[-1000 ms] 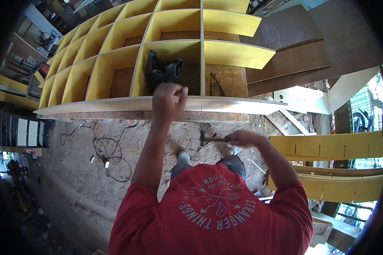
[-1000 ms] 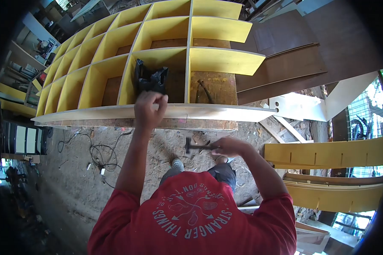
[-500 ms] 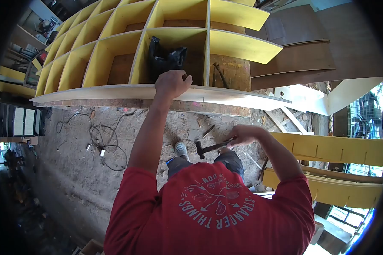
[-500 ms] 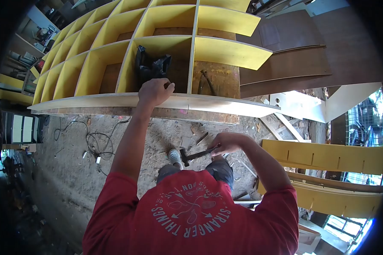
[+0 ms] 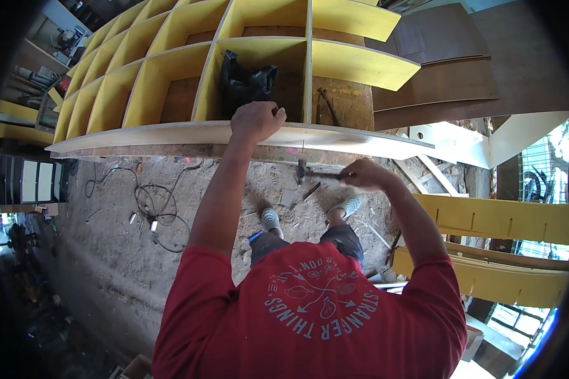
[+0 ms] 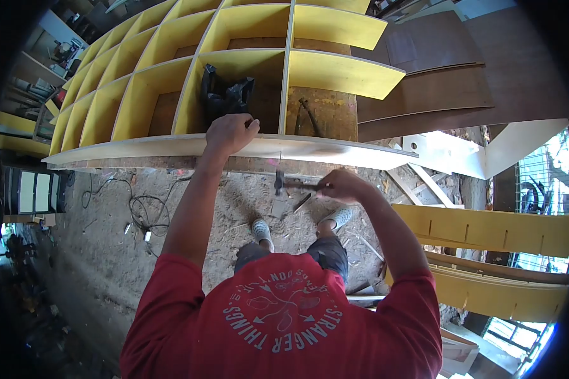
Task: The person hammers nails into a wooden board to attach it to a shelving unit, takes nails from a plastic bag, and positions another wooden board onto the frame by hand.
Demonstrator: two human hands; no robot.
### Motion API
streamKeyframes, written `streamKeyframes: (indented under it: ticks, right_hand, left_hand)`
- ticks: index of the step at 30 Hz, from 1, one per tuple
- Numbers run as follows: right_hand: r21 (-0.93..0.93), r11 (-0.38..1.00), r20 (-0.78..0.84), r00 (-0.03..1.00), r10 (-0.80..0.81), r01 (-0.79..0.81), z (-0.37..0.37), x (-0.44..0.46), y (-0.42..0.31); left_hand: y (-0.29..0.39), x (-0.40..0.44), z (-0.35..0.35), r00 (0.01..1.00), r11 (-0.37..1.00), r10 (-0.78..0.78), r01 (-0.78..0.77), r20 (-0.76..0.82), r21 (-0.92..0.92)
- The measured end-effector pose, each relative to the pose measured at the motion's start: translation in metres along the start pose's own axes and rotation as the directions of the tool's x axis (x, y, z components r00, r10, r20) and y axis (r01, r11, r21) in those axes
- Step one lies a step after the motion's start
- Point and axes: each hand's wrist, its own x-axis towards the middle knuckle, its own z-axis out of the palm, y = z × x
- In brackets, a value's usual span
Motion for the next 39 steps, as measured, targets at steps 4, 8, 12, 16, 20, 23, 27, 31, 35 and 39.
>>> streamKeyframes:
  ticks: [4,8,12,16,20,23,27,31,35,39]
  right_hand:
    - [-0.059,0.993,0.38,0.922,-0.071,0.101,0.006,-0.01,-0.017]
    - [0.06,0.996,-0.102,0.993,0.065,-0.059,-0.008,0.003,0.007]
    - [-0.046,0.994,0.096,0.991,-0.09,0.094,-0.004,-0.004,-0.011]
    - [0.109,0.989,-0.059,0.992,0.108,-0.101,-0.012,-0.009,-0.018]
    - [0.093,0.996,-0.068,0.998,0.001,0.006,0.002,-0.009,-0.016]
    - [0.095,0.995,-0.056,0.998,0.031,-0.026,0.018,-0.025,-0.034]
    - [0.214,0.977,-0.295,0.954,0.06,0.004,0.07,-0.047,-0.038]
    - [0.569,0.821,-0.347,0.895,0.281,-0.037,0.104,-0.065,-0.044]
    - [0.801,0.591,-0.419,0.794,0.441,0.094,0.137,-0.05,-0.023]
    - [0.807,0.588,-0.457,0.678,0.576,0.044,0.142,-0.031,-0.029]
  left_hand:
    - [0.003,0.003,-0.002,1.0,1.0,0.007,-0.007,-0.001,0.007]
    - [0.001,0.002,-0.002,0.999,0.999,0.027,-0.028,0.039,0.021]
    - [0.002,0.001,0.001,0.999,0.999,0.039,-0.038,-0.015,0.02]
    - [0.0,0.002,0.001,0.998,0.998,0.065,-0.065,0.017,0.02]
    - [-0.001,0.001,-0.002,0.994,0.995,0.099,-0.099,0.038,0.005]
    - [-0.002,0.002,-0.006,0.989,0.995,0.101,-0.103,0.111,0.013]
    - [-0.002,0.003,-0.006,0.98,0.987,0.156,-0.158,0.12,0.008]
    - [-0.003,0.012,-0.005,0.974,0.988,0.154,-0.156,0.168,-0.003]
    - [0.003,0.015,-0.003,0.974,0.981,0.173,-0.159,0.143,-0.107]
    - [-0.011,0.034,0.004,0.896,0.857,0.444,-0.426,-0.002,-0.289]
